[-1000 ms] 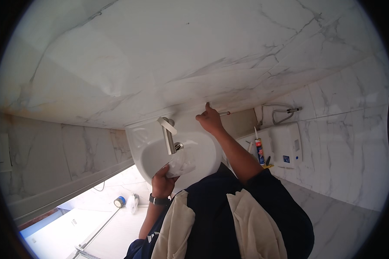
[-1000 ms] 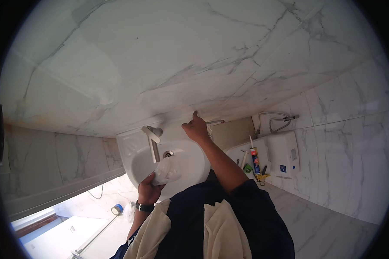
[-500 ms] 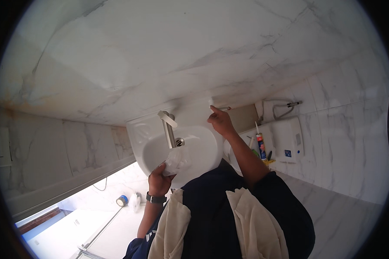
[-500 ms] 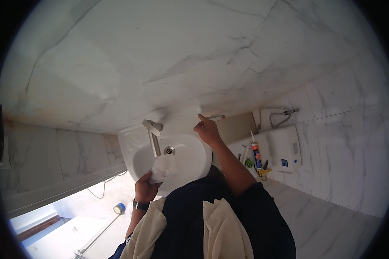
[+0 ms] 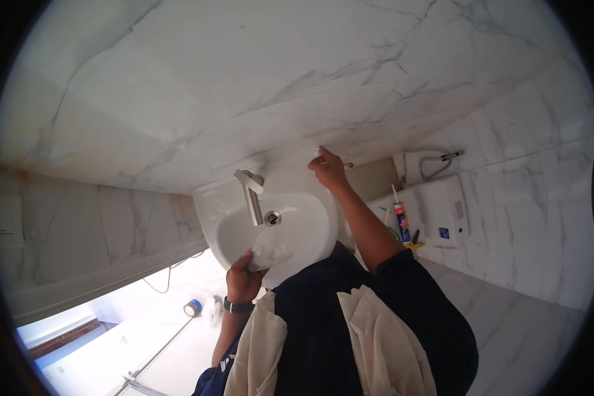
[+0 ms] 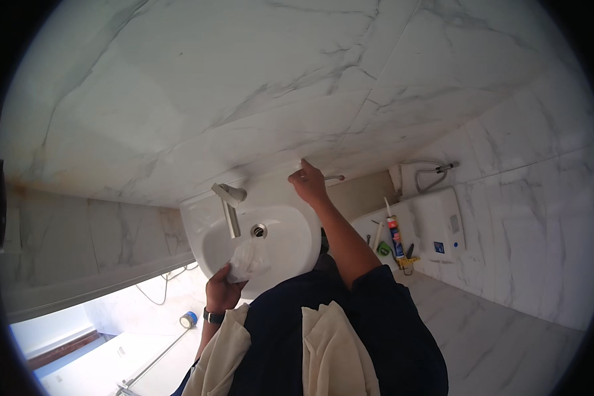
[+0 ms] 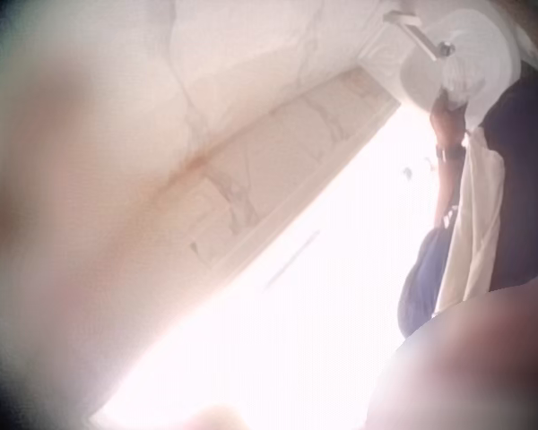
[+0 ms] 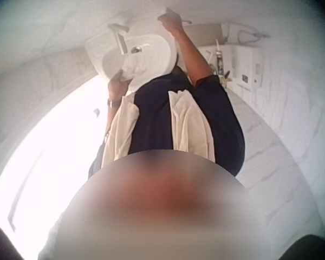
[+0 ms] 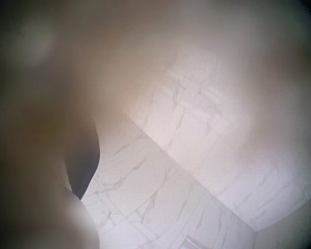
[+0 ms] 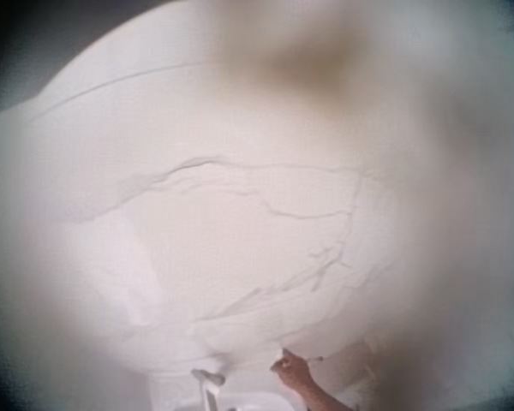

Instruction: The person applies silicone sealant around the base of a wall-mounted sink using a caulking gun, then smooths and wipes the bead with a tissue. The person also briefly handles a flexible hose under the sink.

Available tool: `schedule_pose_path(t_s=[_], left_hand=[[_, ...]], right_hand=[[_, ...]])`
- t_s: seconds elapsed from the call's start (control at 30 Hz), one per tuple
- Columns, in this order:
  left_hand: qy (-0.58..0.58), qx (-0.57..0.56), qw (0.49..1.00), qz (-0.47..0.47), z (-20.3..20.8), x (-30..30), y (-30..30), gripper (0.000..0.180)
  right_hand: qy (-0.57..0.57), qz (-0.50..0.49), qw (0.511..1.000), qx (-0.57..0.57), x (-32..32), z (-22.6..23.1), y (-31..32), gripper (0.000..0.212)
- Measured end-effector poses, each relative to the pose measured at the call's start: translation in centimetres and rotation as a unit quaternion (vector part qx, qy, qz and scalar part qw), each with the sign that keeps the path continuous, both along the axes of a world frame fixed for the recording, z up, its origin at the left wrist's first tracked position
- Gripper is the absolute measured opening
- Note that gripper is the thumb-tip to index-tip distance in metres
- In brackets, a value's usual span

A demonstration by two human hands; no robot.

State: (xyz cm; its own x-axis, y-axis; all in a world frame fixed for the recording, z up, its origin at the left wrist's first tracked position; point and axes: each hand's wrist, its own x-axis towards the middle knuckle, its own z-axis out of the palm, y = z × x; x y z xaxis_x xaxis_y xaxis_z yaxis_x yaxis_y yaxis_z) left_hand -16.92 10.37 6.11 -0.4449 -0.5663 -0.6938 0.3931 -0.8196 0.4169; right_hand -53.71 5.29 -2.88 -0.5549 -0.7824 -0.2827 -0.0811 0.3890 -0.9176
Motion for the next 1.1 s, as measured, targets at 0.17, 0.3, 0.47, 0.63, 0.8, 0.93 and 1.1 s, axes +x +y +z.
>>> schedule_pose_path(t_s=[0.17, 0.3, 0.47, 0.63, 0.8, 0.93, 1.1], left_hand=[[-0.003, 0.014, 1.0, 0.009, -0.4, 0.8, 0.7, 0.049], [0.015, 0.011, 1.0, 0.002, -0.4, 0.9, 0.9, 0.048], [0.011, 0.013, 1.0, 0.006, -0.3, 1.0, 0.8, 0.048], [0.014, 0.023, 1.0, 0.001, -0.4, 1.3, 0.6, 0.047], [0.014, 0.007, 1.0, 0.005, -0.5, 1.5, 0.5, 0.048], [0.016, 0.017, 1.0, -0.005, -0.4, 1.4, 0.2, 0.048], [0.015, -0.005, 1.0, -0.003, -0.3, 1.2, 0.1, 0.048]], right_hand=[[0.032, 0.004, 0.999, 0.01, 0.3, 1.2, -0.1, 0.067], [0.078, 0.002, 0.997, 0.003, 0.6, 1.4, -0.2, 0.07], [0.137, 0.026, 0.99, 0.03, 1.2, 1.5, -0.7, 0.081], [0.194, 0.064, 0.974, 0.097, 2.1, 2.0, -1.6, 0.091], [0.215, 0.071, 0.965, 0.135, 2.9, 1.5, -2.2, 0.099], [0.249, 0.075, 0.957, 0.131, 3.9, 0.9, -2.6, 0.1], [0.309, 0.136, 0.934, 0.114, 6.1, 1.4, -2.2, 0.088]])
